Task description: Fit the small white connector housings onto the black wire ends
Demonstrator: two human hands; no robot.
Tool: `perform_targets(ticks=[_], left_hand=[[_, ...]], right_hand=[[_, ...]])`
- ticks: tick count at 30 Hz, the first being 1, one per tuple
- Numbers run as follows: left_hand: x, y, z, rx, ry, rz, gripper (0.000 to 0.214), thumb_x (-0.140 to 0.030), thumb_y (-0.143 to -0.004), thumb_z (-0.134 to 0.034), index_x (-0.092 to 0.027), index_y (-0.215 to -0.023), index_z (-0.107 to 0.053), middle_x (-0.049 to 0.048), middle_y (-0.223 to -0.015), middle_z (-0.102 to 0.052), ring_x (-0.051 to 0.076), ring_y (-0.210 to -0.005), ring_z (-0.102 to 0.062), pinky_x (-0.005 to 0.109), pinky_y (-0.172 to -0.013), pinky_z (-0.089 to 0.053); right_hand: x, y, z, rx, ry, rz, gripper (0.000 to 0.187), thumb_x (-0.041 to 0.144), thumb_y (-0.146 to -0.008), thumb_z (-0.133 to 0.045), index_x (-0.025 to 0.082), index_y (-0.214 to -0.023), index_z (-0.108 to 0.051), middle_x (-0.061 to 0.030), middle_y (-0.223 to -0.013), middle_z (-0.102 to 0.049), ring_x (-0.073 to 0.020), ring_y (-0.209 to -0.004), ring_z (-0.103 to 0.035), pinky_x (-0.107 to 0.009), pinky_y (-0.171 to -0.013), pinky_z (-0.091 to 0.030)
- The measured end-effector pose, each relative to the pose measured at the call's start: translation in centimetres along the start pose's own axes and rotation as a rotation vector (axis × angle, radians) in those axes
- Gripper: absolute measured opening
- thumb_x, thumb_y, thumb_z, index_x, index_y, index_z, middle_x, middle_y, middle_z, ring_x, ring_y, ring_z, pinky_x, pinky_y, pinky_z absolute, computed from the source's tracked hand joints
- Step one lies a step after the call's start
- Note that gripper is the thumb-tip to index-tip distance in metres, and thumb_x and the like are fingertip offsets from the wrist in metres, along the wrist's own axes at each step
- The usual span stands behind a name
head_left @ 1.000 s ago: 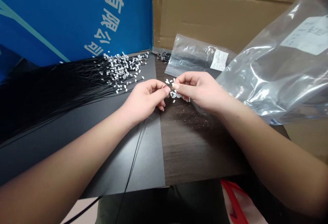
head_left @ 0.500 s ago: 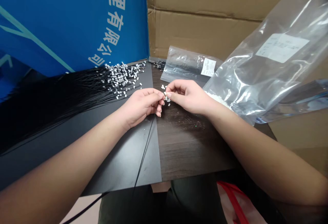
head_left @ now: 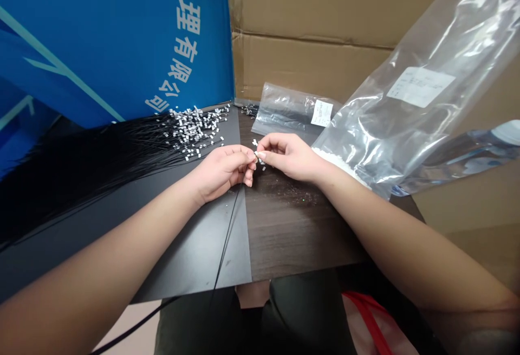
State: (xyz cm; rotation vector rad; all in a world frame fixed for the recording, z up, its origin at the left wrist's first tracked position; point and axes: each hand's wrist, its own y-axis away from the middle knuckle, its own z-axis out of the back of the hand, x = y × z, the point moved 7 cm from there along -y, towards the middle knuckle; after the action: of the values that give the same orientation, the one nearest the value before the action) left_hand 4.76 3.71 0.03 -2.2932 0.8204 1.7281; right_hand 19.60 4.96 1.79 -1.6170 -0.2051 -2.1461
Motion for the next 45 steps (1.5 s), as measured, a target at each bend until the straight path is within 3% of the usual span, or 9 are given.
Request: perform_targets(ticks=[9, 19, 26, 33, 45], left_hand=[[-0.5, 0.2, 0.4, -0.094, -0.138, -0.098, 0.014, -0.022, -0.077, -0.082, -0.015, -0.08, -0.07, 0.0005, -0.072, -0.067, 0.011, -0.055, -0.062, 0.025, -0.055, -0.056], [-0.5, 0.2, 0.5, -0.028, -0.178, -0.071, 0.01, -0.022, -0.075, -0.077, -0.018, -0.074, -0.067, -0.0038, -0.062, -0.056, 0.01, -0.051, -0.053, 0.024, -0.049, -0.051], [-0.2, 0.1, 0.3, -0.02, -0.151, -0.034, 0.012, -0.022, -0.077, -0.076, -0.019, -0.076, -0.065, -0.0024, -0.064, -0.057, 0.011, -0.052, -0.053, 0.024, -0.048, -0.048], [-0.2, -0.1, 0.4, 0.032, -0.191, -0.081, 0.034, -0.042, -0.084, -0.086, -0.017, -0.081, -0.063, -0.0017, -0.065, -0.059, 0.01, -0.054, -0.055, 0.021, -0.048, -0.045], [-0.4, 0.2, 0.2, -0.009, -0.184, -0.129, 0.027, -0.034, -0.083, -0.083, -0.018, -0.081, -0.062, -0.0023, -0.063, -0.057, 0.01, -0.055, -0.053, 0.02, -0.05, -0.043]], right_hand=[[-0.1, 0.2, -0.4, 0.012, 0.044, -0.024, 0.025, 0.043, -0.093, -0.074, 0.018, -0.09, -0.07, 0.0012, -0.079, -0.061, -0.0147, -0.072, -0.05, -0.032, -0.07, -0.04], [0.6, 0.8, -1.4, 0.108, 0.04, 0.06, 0.04, 0.058, -0.097, -0.078, 0.019, -0.092, -0.072, -0.0001, -0.084, -0.065, -0.0152, -0.075, -0.052, -0.03, -0.07, -0.041], [0.9, 0.7, -1.0, 0.05, 0.197, 0.166, 0.039, 0.058, -0.103, -0.07, 0.019, -0.095, -0.076, -0.005, -0.095, -0.077, -0.0202, -0.087, -0.065, -0.033, -0.083, -0.047], [1.6, 0.8, -0.8, 0.002, 0.278, 0.265, 0.039, 0.054, -0.108, -0.065, 0.019, -0.099, -0.079, -0.0058, -0.097, -0.082, -0.0207, -0.089, -0.072, -0.033, -0.084, -0.05], [2.3, 1.1, -0.9, -0.037, 0.308, 0.373, 0.038, 0.052, -0.11, -0.064, 0.02, -0.095, -0.078, -0.0044, -0.092, -0.081, -0.0182, -0.084, -0.072, -0.031, -0.08, -0.051]])
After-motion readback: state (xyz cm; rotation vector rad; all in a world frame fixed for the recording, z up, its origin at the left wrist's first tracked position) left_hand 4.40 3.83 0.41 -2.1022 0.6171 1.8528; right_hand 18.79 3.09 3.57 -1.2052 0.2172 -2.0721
